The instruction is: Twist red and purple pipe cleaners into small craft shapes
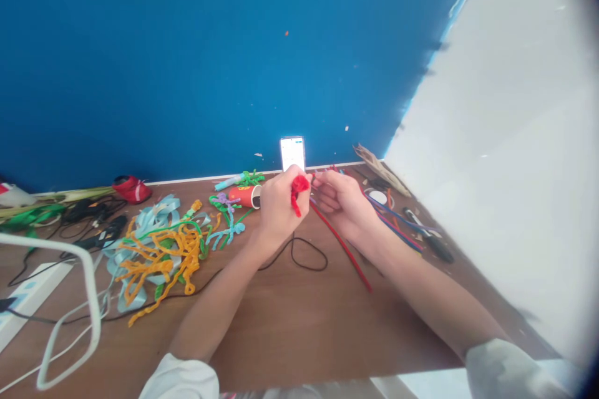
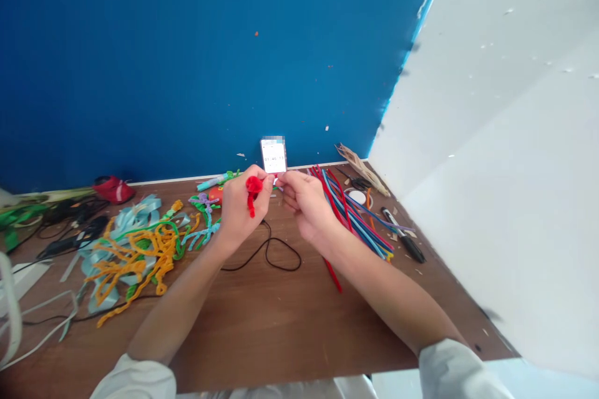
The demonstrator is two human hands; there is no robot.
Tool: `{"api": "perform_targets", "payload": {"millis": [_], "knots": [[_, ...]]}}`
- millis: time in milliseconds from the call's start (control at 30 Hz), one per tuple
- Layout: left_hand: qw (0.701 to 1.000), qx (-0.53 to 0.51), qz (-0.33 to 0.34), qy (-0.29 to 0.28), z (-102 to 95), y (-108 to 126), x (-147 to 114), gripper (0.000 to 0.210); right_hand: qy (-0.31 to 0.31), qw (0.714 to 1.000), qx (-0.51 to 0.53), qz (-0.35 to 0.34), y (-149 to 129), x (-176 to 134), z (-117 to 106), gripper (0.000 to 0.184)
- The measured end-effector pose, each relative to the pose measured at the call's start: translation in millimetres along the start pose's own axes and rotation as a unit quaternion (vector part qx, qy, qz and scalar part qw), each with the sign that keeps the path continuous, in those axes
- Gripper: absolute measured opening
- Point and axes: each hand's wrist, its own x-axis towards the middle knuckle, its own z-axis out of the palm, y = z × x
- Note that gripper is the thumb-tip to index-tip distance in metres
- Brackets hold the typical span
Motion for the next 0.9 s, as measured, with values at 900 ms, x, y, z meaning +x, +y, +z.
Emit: {"api": "perform_targets", "payload": {"millis": [900], "knots": [[0.981, -0.122, -0.057, -0.139, -33.5, 5.1, 10.6, 0.015, -0.123, 0.782, -0.534, -0.296, -38.3, -3.9, -15.5, 0.021]]}}
